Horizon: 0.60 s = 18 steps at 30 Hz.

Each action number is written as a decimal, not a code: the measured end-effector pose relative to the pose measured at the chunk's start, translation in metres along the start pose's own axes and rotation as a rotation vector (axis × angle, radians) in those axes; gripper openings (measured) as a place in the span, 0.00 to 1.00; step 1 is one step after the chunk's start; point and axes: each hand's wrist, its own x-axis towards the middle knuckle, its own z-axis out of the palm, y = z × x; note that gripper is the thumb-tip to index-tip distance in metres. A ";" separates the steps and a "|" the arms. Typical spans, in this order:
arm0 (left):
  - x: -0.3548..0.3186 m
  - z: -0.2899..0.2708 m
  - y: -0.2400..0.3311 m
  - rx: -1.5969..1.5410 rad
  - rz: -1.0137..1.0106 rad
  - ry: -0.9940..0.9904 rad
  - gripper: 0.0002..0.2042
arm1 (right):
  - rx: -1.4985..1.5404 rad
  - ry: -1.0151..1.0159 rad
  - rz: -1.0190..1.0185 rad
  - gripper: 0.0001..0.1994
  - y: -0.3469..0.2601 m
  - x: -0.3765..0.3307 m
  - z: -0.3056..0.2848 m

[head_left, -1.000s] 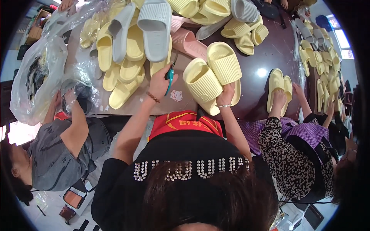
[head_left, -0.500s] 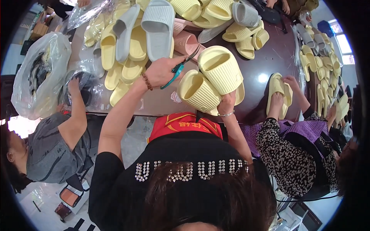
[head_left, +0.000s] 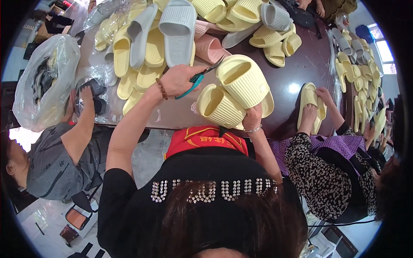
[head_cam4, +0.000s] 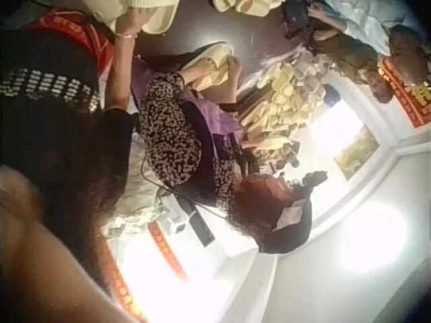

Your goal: Trim excess plastic material from newly manufactured slippers using scissors.

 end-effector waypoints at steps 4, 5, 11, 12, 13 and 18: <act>0.000 -0.004 -0.003 0.000 0.006 -0.039 0.22 | -0.001 -0.011 0.023 0.13 -0.003 0.004 -0.001; 0.000 -0.005 -0.003 -0.001 0.005 -0.039 0.22 | -0.001 -0.013 0.023 0.13 -0.003 0.004 -0.001; 0.001 -0.011 -0.003 -0.059 -0.024 -0.033 0.21 | -0.001 -0.073 -0.004 0.13 0.001 0.004 0.002; 0.001 -0.011 -0.006 -0.050 0.000 -0.022 0.21 | 0.000 -0.096 0.004 0.13 0.002 0.004 0.002; 0.002 -0.009 -0.008 -0.052 -0.003 -0.022 0.21 | 0.001 -0.099 0.004 0.13 0.002 0.005 0.003; 0.001 -0.012 -0.011 -0.088 -0.037 -0.072 0.21 | -0.009 -0.085 -0.003 0.14 0.004 0.004 0.007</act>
